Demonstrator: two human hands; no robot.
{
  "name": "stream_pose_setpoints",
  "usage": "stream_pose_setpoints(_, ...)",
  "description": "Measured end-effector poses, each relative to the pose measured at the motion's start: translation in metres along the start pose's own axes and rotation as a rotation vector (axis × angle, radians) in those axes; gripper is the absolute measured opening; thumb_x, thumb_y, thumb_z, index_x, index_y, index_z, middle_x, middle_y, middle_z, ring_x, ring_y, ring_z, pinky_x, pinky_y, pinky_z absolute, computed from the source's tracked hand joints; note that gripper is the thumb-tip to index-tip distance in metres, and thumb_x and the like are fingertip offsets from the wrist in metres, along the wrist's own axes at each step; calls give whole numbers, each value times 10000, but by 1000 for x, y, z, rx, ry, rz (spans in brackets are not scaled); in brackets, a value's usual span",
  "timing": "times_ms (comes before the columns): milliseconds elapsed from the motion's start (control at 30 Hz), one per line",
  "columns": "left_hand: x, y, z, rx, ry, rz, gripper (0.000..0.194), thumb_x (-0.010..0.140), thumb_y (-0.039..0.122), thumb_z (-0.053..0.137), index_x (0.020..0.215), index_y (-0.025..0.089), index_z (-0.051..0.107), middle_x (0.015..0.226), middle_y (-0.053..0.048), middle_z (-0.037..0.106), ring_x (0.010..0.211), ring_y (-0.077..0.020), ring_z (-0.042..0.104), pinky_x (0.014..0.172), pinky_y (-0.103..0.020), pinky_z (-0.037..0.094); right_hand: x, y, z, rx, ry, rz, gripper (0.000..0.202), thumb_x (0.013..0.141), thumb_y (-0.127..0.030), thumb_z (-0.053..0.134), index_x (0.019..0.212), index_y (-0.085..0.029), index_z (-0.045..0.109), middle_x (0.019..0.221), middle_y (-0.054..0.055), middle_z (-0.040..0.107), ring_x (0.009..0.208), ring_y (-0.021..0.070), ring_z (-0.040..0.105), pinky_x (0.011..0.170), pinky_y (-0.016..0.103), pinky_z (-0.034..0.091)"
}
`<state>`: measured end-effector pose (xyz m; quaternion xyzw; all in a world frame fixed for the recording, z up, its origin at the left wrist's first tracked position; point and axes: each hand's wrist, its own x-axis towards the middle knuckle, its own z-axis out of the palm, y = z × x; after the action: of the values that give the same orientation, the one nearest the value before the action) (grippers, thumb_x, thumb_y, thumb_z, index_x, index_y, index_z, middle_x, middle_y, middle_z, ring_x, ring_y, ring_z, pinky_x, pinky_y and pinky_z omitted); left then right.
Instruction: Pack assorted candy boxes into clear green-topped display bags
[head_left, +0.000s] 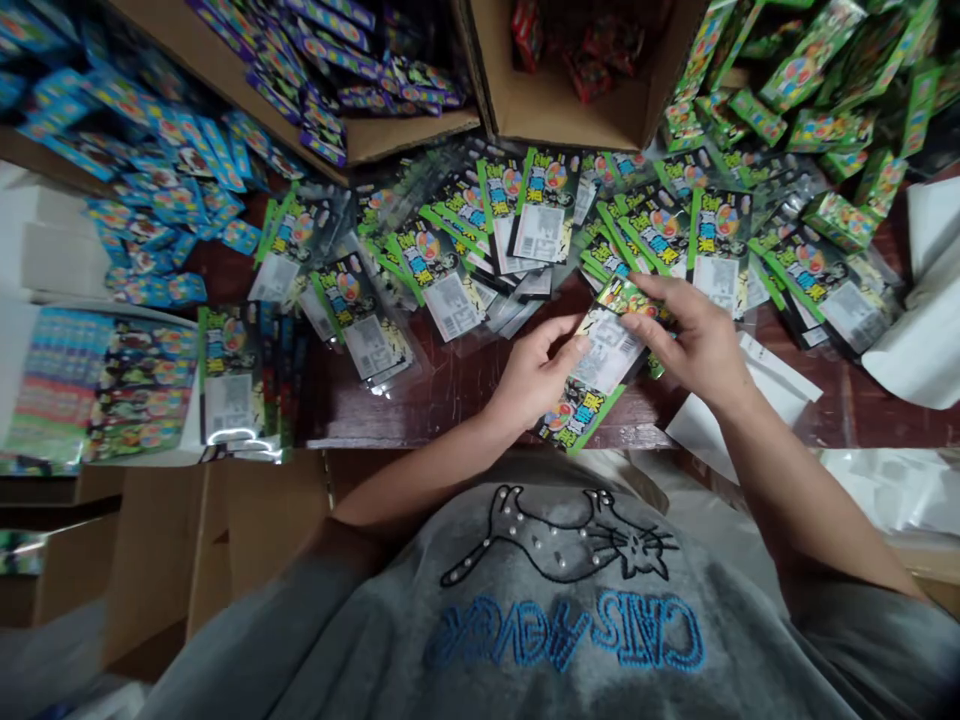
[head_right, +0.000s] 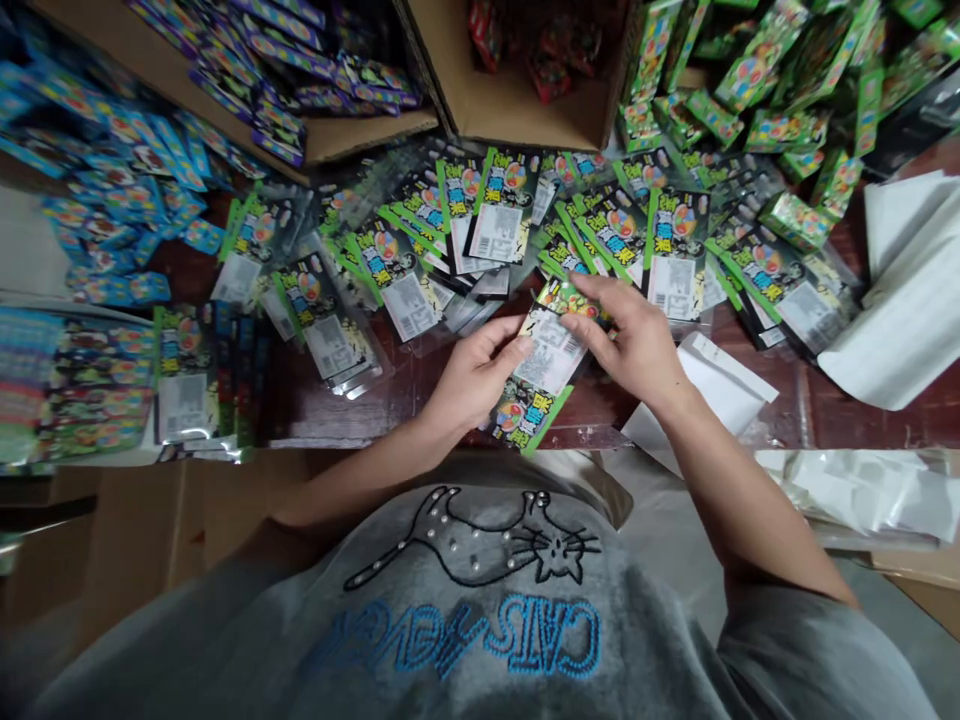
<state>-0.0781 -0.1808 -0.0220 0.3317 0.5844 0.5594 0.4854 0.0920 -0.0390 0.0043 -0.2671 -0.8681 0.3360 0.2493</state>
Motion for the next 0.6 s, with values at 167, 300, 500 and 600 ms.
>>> stream_pose_setpoints(167, -11, -11, 3, -25, -17, -5, 371, 1023, 415, 654, 1322, 198, 625, 1291, -104, 753, 1132, -223, 736, 992, -381, 616, -22, 3, 5, 23, -46, -8, 467, 1046, -516, 607, 1458, -309, 681, 1677, 120, 500, 1481, 365, 574, 1212, 620, 507)
stream_pose_setpoints(300, -9, -8, -15, 184, -30, 198, 545, 981, 367, 695, 1462, 237, 476, 1256, -106, 718, 1096, -222, 725, 934, -380, 625, -45, 0, 18, 193, 111, 154, 705, 1014, -533, 661, 1637, -362, 379, 1627, 138, 490, 1261, 294, 701, 1015, 496, 645)
stream_pose_setpoints(500, 8, -2, -36, 300, -206, 168, 480, 965, 368, 676, 1405, 247, 526, 1193, -93, 710, 988, -200, 719, 855, -358, 626, -59, -12, 30, 446, 183, 394, 386, 949, -548, 753, 1229, -286, 706, 1089, 43, 765, 870, 197, 724, 811, 383, 658)
stream_pose_setpoints(600, 18, 2, -36, 296, -241, 217, 239, 990, 384, 657, 1169, 229, 627, 1210, -90, 733, 1070, -198, 724, 941, -371, 612, -59, -18, 25, 469, 159, 383, 295, 935, -487, 790, 1138, -274, 766, 1102, 49, 802, 1007, 227, 759, 982, 451, 639)
